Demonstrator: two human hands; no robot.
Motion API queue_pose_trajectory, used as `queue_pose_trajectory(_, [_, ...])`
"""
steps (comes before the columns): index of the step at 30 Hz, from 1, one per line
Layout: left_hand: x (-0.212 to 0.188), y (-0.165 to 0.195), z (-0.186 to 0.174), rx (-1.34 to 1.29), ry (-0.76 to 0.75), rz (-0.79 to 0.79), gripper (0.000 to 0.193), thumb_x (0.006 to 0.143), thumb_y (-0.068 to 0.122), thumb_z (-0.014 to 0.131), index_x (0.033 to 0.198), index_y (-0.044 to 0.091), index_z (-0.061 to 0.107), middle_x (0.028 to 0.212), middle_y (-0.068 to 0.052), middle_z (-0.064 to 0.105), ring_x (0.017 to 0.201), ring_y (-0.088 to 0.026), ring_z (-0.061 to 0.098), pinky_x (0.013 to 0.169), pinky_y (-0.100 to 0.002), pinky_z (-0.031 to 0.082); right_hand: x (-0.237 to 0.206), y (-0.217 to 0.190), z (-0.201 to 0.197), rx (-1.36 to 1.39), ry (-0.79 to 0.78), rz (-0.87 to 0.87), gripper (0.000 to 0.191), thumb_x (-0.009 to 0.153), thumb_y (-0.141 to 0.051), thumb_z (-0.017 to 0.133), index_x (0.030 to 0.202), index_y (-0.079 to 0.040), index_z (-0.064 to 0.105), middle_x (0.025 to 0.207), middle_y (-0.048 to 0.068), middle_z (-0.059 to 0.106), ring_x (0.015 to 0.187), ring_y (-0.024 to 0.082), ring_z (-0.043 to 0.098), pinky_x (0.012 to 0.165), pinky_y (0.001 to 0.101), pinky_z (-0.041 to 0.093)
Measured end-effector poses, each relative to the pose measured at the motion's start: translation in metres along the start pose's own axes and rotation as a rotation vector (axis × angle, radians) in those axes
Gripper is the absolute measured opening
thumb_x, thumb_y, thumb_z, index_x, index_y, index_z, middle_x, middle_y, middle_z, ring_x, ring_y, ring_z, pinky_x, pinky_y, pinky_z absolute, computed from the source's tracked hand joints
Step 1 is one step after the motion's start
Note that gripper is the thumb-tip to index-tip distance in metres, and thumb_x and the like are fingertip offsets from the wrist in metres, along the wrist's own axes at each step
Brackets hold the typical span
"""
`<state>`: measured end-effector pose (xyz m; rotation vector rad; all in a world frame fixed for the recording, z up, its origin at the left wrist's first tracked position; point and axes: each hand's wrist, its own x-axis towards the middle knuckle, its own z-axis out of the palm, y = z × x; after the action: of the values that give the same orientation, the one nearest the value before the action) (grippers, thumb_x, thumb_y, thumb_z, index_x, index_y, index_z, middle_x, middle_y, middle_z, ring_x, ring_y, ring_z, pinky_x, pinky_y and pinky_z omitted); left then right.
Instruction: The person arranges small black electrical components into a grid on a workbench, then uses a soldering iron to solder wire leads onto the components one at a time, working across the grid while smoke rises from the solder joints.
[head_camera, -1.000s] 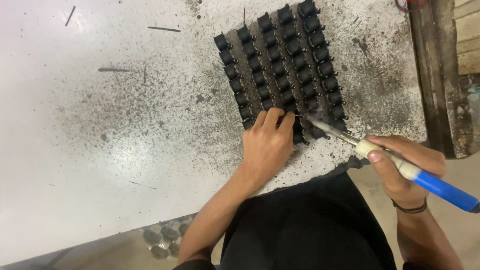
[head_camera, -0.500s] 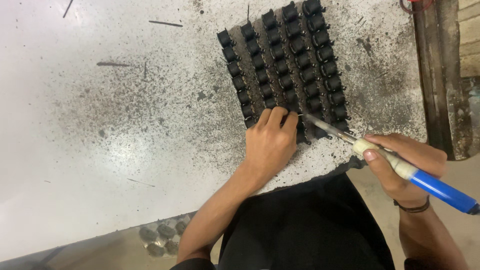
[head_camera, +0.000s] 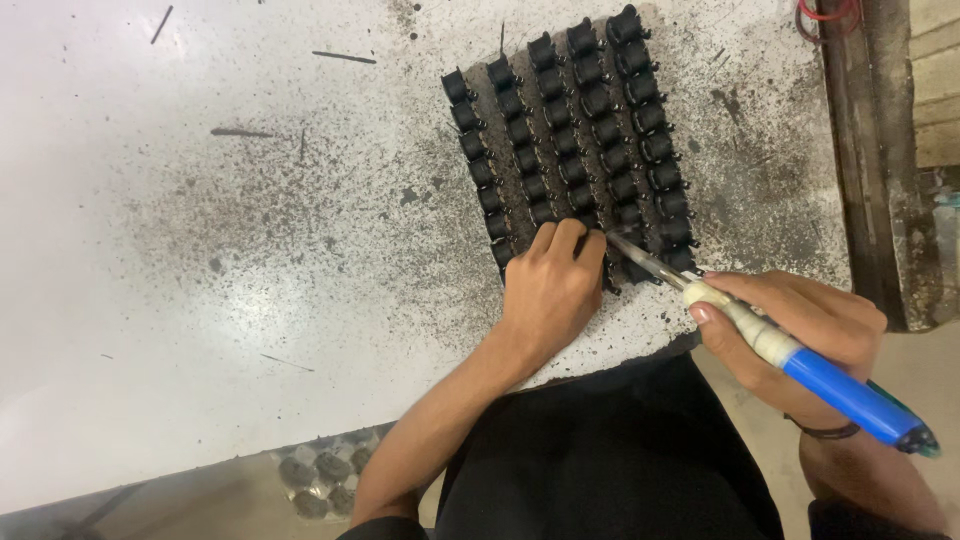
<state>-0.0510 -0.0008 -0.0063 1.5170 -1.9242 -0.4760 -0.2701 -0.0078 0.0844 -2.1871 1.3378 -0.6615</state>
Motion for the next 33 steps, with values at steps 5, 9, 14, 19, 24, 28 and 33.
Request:
queue_pose_trajectory(5, [0.002,-0.001,0.003,0.005,0.019,0.009,0.023,0.079,-0.001,0.072,0.102,0.001,0.07,0.101,-0.011,0.062,0.09,-0.027,0.065,0.06,-0.038,0.056,0.009,-0.012,0.001,0.034,0.023,-0.038,0.027,0.084,-0.01,0.084,0.107,0.001,0.075,0.092,0.014,0.076,0.079,0.02,0.077,0.061,0.0225,0.058])
queue_pose_trajectory(9, [0.008,0.004,-0.007,-0.011,0.037,0.004,0.019,0.081,0.001,0.071,0.1,0.001,0.068,0.099,-0.011,0.062,0.087,-0.027,0.066,0.061,-0.038,0.056,0.006,-0.005,-0.006,0.031,0.01,-0.015,0.028,0.083,-0.01,0.083,0.106,0.002,0.075,0.093,0.015,0.076,0.077,0.019,0.076,0.063,0.0242,0.057])
queue_pose_trajectory(14, [0.003,0.007,-0.058,-0.024,0.044,-0.036,0.023,0.09,-0.007,0.068,0.112,0.0,0.071,0.086,-0.006,0.063,0.066,-0.019,0.066,0.051,-0.038,0.053,-0.007,0.027,-0.008,0.251,0.118,0.174,0.021,0.096,-0.008,0.076,0.113,0.005,0.074,0.094,0.016,0.076,0.074,0.015,0.076,0.06,0.0187,0.057])
queue_pose_trajectory(19, [0.02,-0.008,-0.055,0.016,0.166,0.01,0.032,0.083,-0.006,0.068,0.114,0.001,0.068,0.102,-0.007,0.062,0.081,-0.023,0.066,0.058,-0.036,0.056,-0.018,0.051,0.018,0.317,0.225,0.155,0.022,0.099,-0.01,0.075,0.111,0.008,0.073,0.095,0.019,0.074,0.078,0.017,0.072,0.071,0.021,0.054])
queue_pose_trajectory(24, [0.017,-0.017,-0.016,0.038,0.074,-0.077,0.03,0.083,-0.001,0.07,0.112,0.006,0.074,0.1,-0.008,0.062,0.08,-0.022,0.067,0.055,-0.038,0.055,-0.017,0.055,0.018,0.308,0.197,0.154,0.025,0.097,-0.013,0.076,0.112,0.006,0.073,0.096,0.018,0.074,0.078,0.016,0.072,0.07,0.0199,0.054])
queue_pose_trajectory(28, [0.013,-0.02,-0.004,0.031,0.086,-0.065,0.022,0.085,0.0,0.07,0.106,0.006,0.075,0.099,-0.006,0.063,0.084,-0.022,0.068,0.056,-0.036,0.056,-0.006,0.048,0.014,0.246,0.133,0.135,0.022,0.101,-0.01,0.077,0.114,0.007,0.073,0.095,0.019,0.075,0.076,0.017,0.073,0.068,0.0203,0.055])
queue_pose_trajectory(33, [0.016,-0.016,-0.005,0.0,0.088,-0.052,0.018,0.086,0.001,0.071,0.104,0.004,0.074,0.099,-0.008,0.063,0.087,-0.023,0.069,0.059,-0.036,0.057,0.012,0.034,0.006,0.175,0.066,0.021,0.023,0.095,-0.01,0.076,0.112,0.006,0.071,0.095,0.021,0.073,0.077,0.019,0.073,0.061,0.0208,0.055])
